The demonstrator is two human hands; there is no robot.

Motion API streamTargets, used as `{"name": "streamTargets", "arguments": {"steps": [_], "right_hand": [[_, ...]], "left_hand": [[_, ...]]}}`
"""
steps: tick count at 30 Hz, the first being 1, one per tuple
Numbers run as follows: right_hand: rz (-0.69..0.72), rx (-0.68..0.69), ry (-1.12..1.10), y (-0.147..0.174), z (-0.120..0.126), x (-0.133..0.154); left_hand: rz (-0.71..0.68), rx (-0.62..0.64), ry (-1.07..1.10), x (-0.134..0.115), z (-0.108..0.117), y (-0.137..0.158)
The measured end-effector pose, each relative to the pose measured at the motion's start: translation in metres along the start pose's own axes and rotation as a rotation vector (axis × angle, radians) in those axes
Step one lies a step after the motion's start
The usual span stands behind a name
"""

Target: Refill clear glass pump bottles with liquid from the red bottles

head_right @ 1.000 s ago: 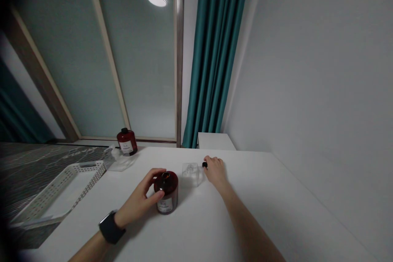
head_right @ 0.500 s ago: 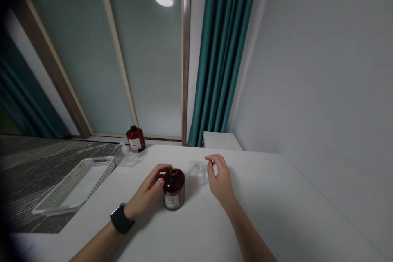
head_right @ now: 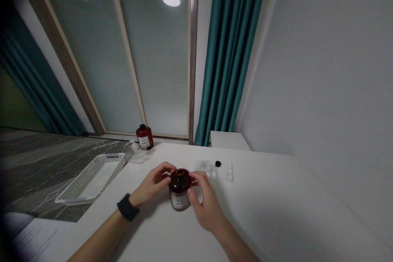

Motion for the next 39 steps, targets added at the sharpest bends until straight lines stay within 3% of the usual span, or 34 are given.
{"name": "streamTargets", "arguments": {"steps": [4,12,16,24,30,36,39], "right_hand": [[-0.024,0.02,0.026,0.003,-0.005,0.001],[-0.218,-0.017,0.027,0.007,-0.013,-0.015],[-0.147,-0.048,0.079,0.002,-0.009,-0.009],[-0.129,0.076,0.088,0.001,0.0,-0.012],[-0.035,0.086,0.067,0.003,-0.004,-0.003],[-0.056,-0.029,0.062,0.003,-0.004,-0.012],[-0.063,0.006,0.053,0.001,-0.003,-0.011]], "left_hand": [[0.026,-0.001,0.028,0.001,-0.004,0.001],[0.047,-0.054,-0.046,-0.004,-0.013,0.005],[-0.015,-0.017,-0.045,-0.013,-0.015,0.006],[-0.104,0.101,-0.132,-0.027,-0.013,0.007],[-0.124,0.037,-0.142,-0.025,-0.016,0.007],[-0.155,0.005,-0.172,-0.029,-0.018,0.008],[-0.176,0.014,-0.141,-0.033,-0.017,0.01]]}}
Point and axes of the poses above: each hand's wrist, its own y-axis away from the middle knuckle, its own z-axis out of the back of the hand, x = y × z, the point moved 9 cm from there along -y, towards the middle knuckle, and after that the axes turned 5 degrees about -x, right-handed, at the moved point
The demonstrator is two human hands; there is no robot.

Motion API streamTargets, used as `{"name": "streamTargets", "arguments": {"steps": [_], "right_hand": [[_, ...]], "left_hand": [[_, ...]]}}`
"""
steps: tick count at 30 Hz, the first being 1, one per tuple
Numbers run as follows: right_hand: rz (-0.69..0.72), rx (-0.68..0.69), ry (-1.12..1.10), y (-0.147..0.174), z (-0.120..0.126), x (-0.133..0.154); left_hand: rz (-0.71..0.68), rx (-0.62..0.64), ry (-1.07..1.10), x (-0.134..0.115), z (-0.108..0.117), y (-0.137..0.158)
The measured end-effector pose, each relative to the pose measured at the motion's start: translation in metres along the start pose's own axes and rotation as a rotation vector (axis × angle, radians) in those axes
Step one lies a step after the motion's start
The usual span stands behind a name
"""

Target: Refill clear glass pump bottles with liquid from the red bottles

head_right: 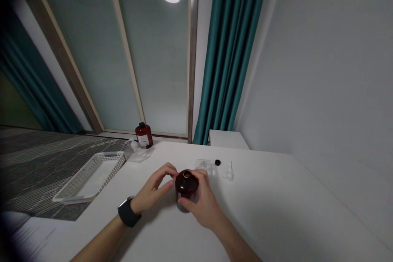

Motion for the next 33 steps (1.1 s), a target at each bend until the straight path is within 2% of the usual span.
{"name": "streamTargets", "arguments": {"steps": [4,12,18,27,33], "right_hand": [[0.013,0.075,-0.026,-0.002,0.0,0.005],[-0.137,-0.008,-0.063,0.002,-0.01,-0.014],[-0.127,-0.038,-0.049,0.003,-0.008,-0.014],[-0.159,0.005,-0.035,0.007,0.003,-0.015],[-0.246,-0.008,-0.031,0.017,0.028,-0.027]], "left_hand": [[0.016,-0.054,-0.002,0.002,0.006,0.001],[0.112,-0.18,-0.02,0.02,0.016,0.0],[0.137,-0.235,-0.019,0.023,0.022,0.0],[0.186,-0.243,-0.059,0.035,0.024,-0.001],[0.209,-0.166,-0.136,0.044,0.008,-0.003]]}}
Point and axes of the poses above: each hand's wrist, its own y-axis away from the middle knuckle, its own z-axis out of the back of the hand, x = y × z, the point moved 9 cm from there along -y, towards the middle knuckle, and after that the axes turned 5 degrees about -x, right-handed, at the moved point
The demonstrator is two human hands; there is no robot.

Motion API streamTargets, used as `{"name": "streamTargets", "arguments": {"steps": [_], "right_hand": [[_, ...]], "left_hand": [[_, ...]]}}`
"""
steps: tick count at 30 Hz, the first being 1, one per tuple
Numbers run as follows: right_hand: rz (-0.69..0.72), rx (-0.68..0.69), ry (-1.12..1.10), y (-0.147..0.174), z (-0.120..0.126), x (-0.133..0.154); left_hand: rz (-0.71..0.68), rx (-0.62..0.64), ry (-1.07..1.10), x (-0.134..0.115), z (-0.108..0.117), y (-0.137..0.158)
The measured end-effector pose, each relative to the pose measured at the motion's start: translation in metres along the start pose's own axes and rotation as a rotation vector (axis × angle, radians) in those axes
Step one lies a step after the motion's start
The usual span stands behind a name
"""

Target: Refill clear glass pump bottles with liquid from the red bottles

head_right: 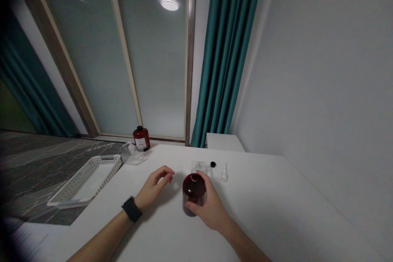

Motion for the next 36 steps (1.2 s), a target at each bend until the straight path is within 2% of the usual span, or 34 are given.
{"name": "streamTargets", "arguments": {"steps": [5,11,16,21,27,32,36], "right_hand": [[-0.051,-0.108,0.037,0.008,0.037,-0.019],[-0.035,-0.203,0.075,0.012,0.073,-0.037],[-0.011,-0.208,0.08,0.013,0.077,-0.042],[-0.015,-0.235,0.075,0.013,0.078,-0.04],[-0.026,-0.227,0.064,0.013,0.076,-0.041],[0.005,-0.254,0.101,0.01,0.073,-0.036],[0.024,-0.236,0.072,-0.002,0.061,-0.033]], "left_hand": [[0.003,0.061,-0.062,-0.001,-0.02,-0.012],[-0.115,0.146,-0.219,-0.008,-0.05,-0.031],[-0.122,0.211,-0.291,0.01,-0.078,-0.044],[-0.074,0.247,-0.299,0.026,-0.09,-0.049],[-0.073,0.301,-0.299,0.024,-0.08,-0.042],[-0.077,0.374,-0.296,0.023,-0.057,-0.028],[-0.057,0.352,-0.271,0.029,-0.035,-0.021]]}}
Point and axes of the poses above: each hand's wrist, its own y-axis away from the middle knuckle, its own z-axis out of the back of the hand, x = y × z, the point moved 9 cm from there along -y, towards the middle knuckle, and after that the axes turned 5 degrees about -x, right-handed, at the moved point
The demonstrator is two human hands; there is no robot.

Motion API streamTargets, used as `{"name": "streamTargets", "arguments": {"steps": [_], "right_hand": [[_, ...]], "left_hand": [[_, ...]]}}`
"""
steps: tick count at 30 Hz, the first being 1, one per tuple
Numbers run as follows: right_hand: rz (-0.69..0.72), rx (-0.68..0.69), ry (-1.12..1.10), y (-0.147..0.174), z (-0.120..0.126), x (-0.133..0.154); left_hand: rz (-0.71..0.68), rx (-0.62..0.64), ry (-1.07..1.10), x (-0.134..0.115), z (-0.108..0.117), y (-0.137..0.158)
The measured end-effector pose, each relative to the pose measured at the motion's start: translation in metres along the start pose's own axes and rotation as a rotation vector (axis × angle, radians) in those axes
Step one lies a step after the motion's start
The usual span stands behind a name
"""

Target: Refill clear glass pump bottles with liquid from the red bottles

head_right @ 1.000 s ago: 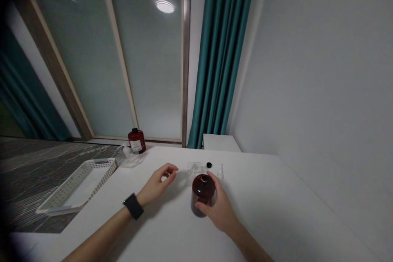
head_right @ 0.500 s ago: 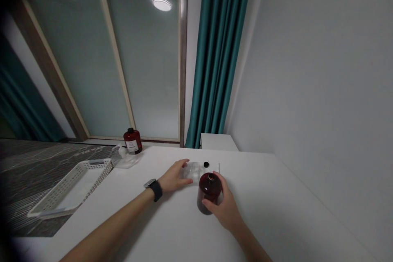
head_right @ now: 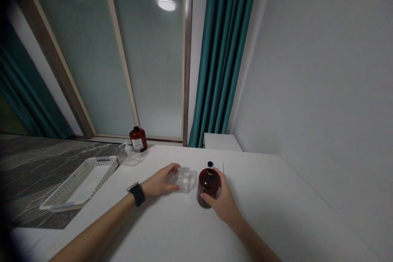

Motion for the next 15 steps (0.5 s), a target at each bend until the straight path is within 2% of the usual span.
{"name": "streamTargets", "arguments": {"steps": [7,15], "right_hand": [[0.048,-0.01,-0.024,-0.025,-0.031,0.004],[0.067,-0.07,0.014,-0.03,-0.045,0.0]], "left_hand": [[0.062,-0.098,0.028,0.023,0.018,0.015],[0.066,-0.146,-0.027,0.024,0.028,0.022]]}}
Point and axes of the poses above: each hand's wrist, its own y-axis away from the middle knuckle, its own z-axis out of the back of the hand, x = y × z, the point moved 9 cm from there along -y, towards the middle knuckle, and after that the axes turned 5 degrees about -x, right-handed, at the moved point
